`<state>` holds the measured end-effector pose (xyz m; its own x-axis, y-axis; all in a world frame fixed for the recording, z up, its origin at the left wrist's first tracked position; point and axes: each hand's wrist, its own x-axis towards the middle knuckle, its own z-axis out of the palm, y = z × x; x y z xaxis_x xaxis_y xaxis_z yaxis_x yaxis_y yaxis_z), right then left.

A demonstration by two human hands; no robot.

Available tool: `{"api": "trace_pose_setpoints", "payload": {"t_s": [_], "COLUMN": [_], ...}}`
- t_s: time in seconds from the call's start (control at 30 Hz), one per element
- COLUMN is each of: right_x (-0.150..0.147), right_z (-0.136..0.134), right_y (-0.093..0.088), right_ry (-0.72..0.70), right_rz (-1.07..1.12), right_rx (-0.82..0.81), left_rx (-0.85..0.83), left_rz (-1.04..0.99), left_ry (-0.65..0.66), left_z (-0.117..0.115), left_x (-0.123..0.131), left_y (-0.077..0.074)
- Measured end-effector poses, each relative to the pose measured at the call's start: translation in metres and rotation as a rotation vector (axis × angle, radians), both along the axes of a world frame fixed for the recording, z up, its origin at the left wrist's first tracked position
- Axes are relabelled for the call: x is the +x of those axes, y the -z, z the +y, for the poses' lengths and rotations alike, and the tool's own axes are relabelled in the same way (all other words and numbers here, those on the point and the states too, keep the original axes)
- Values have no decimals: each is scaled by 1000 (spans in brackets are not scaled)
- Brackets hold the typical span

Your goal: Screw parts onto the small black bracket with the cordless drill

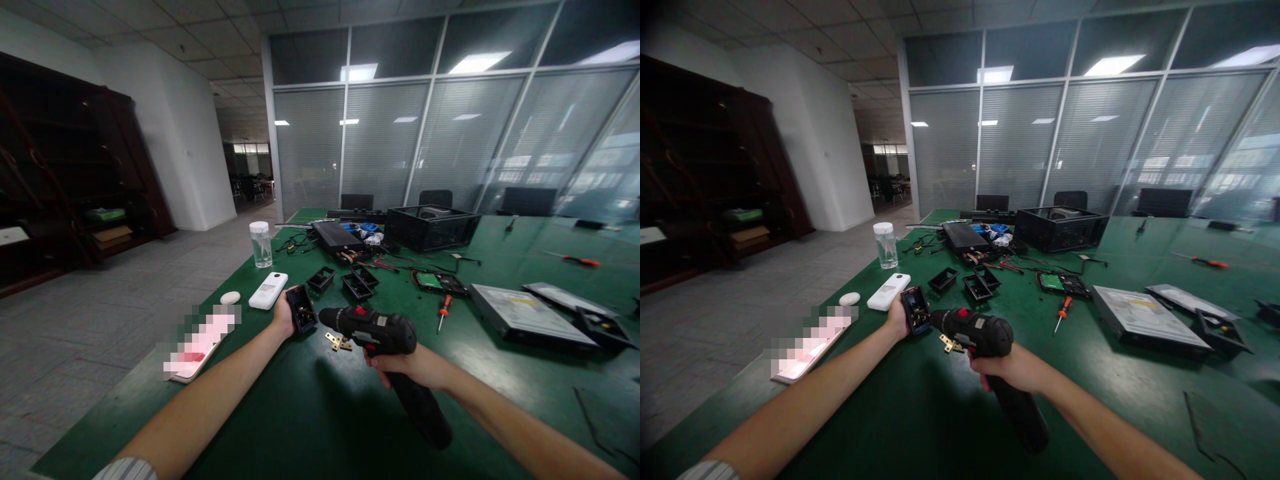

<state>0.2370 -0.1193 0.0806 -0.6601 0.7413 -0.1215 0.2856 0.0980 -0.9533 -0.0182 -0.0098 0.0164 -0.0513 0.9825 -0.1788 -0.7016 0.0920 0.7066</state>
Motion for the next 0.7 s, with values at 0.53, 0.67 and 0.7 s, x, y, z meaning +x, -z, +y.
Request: {"api": "trace_pose_setpoints", "payload": {"t_s": [0.53,0.67,0.7], "right_x": [1,0,0], "right_z": [1,-1,-1], "right_y": [1,-2,-2], "right_ry": [-13,-11,-11], "right_rz": [19,21,21], "right_rx": [3,9,9], "left_rx": [-1,-2,-3], "left_rz": [-20,-24,-22], "left_ry": [35,55,55], "left_z": [0,0,-1], "left_x": [-1,-1,-1], "left_y": [0,-1,0]}}
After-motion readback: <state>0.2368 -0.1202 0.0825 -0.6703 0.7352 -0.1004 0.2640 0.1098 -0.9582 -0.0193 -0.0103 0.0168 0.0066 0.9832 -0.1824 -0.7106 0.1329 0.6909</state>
